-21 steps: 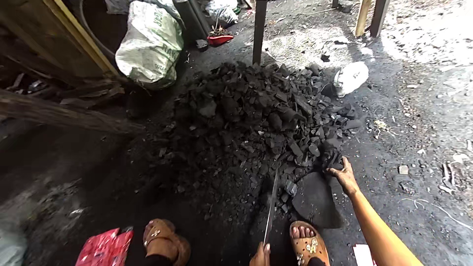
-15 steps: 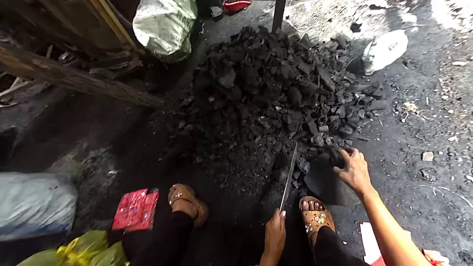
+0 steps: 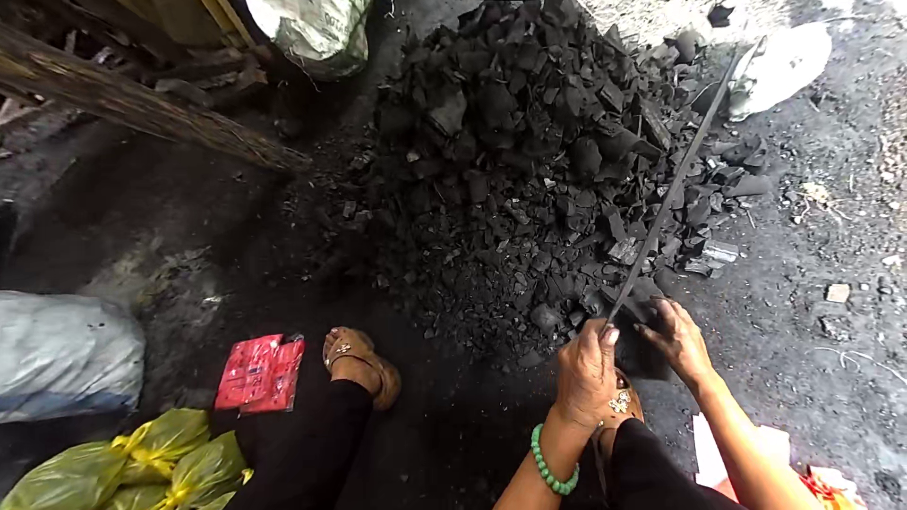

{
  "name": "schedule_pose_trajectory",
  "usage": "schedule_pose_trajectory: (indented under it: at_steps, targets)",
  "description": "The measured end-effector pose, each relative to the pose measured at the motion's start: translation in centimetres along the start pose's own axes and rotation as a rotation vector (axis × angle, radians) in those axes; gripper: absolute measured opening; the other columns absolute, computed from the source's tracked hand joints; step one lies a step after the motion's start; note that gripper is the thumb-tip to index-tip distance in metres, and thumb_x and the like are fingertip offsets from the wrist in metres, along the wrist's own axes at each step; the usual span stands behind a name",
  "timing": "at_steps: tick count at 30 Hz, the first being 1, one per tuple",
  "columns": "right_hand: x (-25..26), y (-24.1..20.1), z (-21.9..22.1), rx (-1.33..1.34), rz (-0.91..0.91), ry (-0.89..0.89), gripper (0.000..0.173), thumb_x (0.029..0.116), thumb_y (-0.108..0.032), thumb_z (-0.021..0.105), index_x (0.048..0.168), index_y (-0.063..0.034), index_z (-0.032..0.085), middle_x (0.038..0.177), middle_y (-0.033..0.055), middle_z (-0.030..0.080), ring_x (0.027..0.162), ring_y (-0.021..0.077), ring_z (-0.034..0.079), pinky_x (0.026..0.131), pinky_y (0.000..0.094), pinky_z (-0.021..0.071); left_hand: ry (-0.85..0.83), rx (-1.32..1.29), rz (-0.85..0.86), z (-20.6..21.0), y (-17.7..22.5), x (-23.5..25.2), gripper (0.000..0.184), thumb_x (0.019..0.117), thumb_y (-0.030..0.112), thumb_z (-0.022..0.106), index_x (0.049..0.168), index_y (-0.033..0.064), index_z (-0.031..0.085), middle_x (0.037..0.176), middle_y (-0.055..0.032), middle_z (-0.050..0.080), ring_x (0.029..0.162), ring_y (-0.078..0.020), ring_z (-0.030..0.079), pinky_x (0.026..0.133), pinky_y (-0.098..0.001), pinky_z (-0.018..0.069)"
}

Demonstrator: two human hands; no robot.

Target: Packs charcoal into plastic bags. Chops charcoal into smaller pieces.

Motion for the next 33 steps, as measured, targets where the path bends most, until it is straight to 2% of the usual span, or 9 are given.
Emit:
schedule_pose_trajectory:
  at_steps: [3, 6, 8, 12, 18, 22, 26, 29, 33]
  targets:
    - [-0.3, 0.3, 0.3, -0.006, -0.011, 0.029, 0.04, 0.0834, -0.008, 0.082, 0.119, 0.0059, 0.068, 0.131, 0.0314, 0.061, 0.121, 0.0512, 0.059, 0.101, 0.0673, 0.046, -0.106, 0.052, -0.034, 2.4, -2.4, -1.9, 0.036, 0.1094, 0.025, 0.044, 0.101, -0.0046, 0.062, 0.069, -0.0103, 0.06, 0.059, -0.0178, 0.061, 0.06, -0.0305, 0.0561]
    - [-0.3, 0.6, 0.6, -0.014, 0.024, 0.033, 0.038, 0.0842, -0.008, 0.082, 0.117, 0.0045, 0.07, 0.134, 0.0297, 0.061, 0.123, 0.0501, 0.058, 0.103, 0.0659, 0.045, -0.861, 0.391, -0.665, 5.9, -10.4, -8.5, 0.041, 0.1115, 0.023, 0.037, 0.138, -0.0025, 0.055, 0.114, -0.0253, 0.069, 0.109, -0.0398, 0.068, 0.097, -0.0544, 0.0523]
    - [-0.2, 1.0, 0.6, 0.034, 0.019, 0.03, 0.039, 0.0838, -0.007, 0.082, 0.119, 0.0062, 0.069, 0.134, 0.0298, 0.061, 0.125, 0.0495, 0.057, 0.104, 0.0658, 0.0443, -1.001, 0.414, -0.838, 6.2, -12.4, -10.2, 0.044, 0.1126, 0.024, 0.032, 0.143, -0.0011, 0.05, 0.125, -0.026, 0.065, 0.121, -0.0405, 0.062, 0.103, -0.056, 0.0473]
    - [-0.4, 1.8, 0.5, 0.279, 0.178, 0.071, 0.046, 0.0863, -0.004, 0.079, 0.128, 0.007, 0.061, 0.127, 0.0284, 0.062, 0.117, 0.042, 0.061, 0.1, 0.0615, 0.0471, -0.834, 0.355, -0.773, 4.0, -12.8, -9.8, 0.043, 0.1123, 0.024, 0.035, 0.132, -0.0065, 0.058, 0.113, -0.0274, 0.068, 0.111, -0.04, 0.067, 0.099, -0.0535, 0.0496]
    - [-0.2, 2.0, 1.8, 0.646, 0.369, 0.168, 0.033, 0.1029, -0.014, 0.048, 0.129, 0.0049, 0.055, 0.115, 0.0165, 0.062, 0.095, 0.0168, 0.067, 0.087, 0.0368, 0.058, -0.54, 0.283, -0.659, 0.8, -11.5, -8.0, 0.04, 0.1104, 0.02, 0.04, 0.12, -0.0114, 0.063, 0.094, -0.0254, 0.069, 0.092, -0.0367, 0.069, 0.088, -0.0502, 0.0537]
    - [-0.3, 2.1, 1.1, 0.42, 0.293, 0.06, 0.035, 0.0992, -0.013, 0.061, 0.129, 0.0048, 0.064, 0.123, 0.0241, 0.067, 0.117, 0.0332, 0.063, 0.104, 0.0546, 0.0456, -0.603, 0.273, -0.611, 1.7, -10.4, -6.4, 0.039, 0.1104, 0.021, 0.042, 0.121, -0.0098, 0.063, 0.096, -0.0248, 0.069, 0.093, -0.0368, 0.069, 0.089, -0.0509, 0.0535]
    - [-2.1, 2.1, 0.3, 0.318, 0.19, 0.059, 0.032, 0.0906, -0.006, 0.074, 0.12, 0.0048, 0.067, 0.109, 0.0224, 0.071, 0.102, 0.0324, 0.069, 0.093, 0.0563, 0.0517, -0.504, 0.219, -0.431, 2.6, -6.3, -2.9, 0.032, 0.1077, 0.017, 0.048, 0.108, -0.0104, 0.065, 0.083, -0.0225, 0.067, 0.079, -0.0348, 0.069, 0.077, -0.0494, 0.0554]
    - [-2.8, 1.3, 0.0, 0.156, -0.046, 0.119, 0.035, 0.0866, -0.008, 0.07, 0.119, 0.0059, 0.07, 0.116, 0.0225, 0.071, 0.111, 0.0376, 0.068, 0.099, 0.0579, 0.0504, -0.242, 0.114, -0.16, 1.7, -2.4, -0.1, 0.028, 0.1047, 0.016, 0.052, 0.094, -0.0054, 0.065, 0.065, -0.0111, 0.058, 0.057, -0.0205, 0.058, 0.057, -0.0342, 0.0508]
    - [-2.2, 0.8, -0.8, 0.072, -0.163, 0.155, 0.029, 0.0882, -0.005, 0.066, 0.114, 0.0076, 0.071, 0.124, 0.0245, 0.068, 0.117, 0.0418, 0.066, 0.102, 0.0594, 0.0489, -0.03, -0.116, 0.045, 0.7, 0.4, 1.4, 0.038, 0.1105, 0.032, 0.042, 0.098, 0.0004, 0.059, 0.065, -0.0031, 0.05, 0.053, -0.0063, 0.049, 0.054, -0.0191, 0.0474]
Point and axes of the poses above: each hand's wrist, its own x-axis towards the middle knuckle, its own z-axis out of the palm, y = z × x, the point moved 8 cm from there along x, towards the middle knuckle
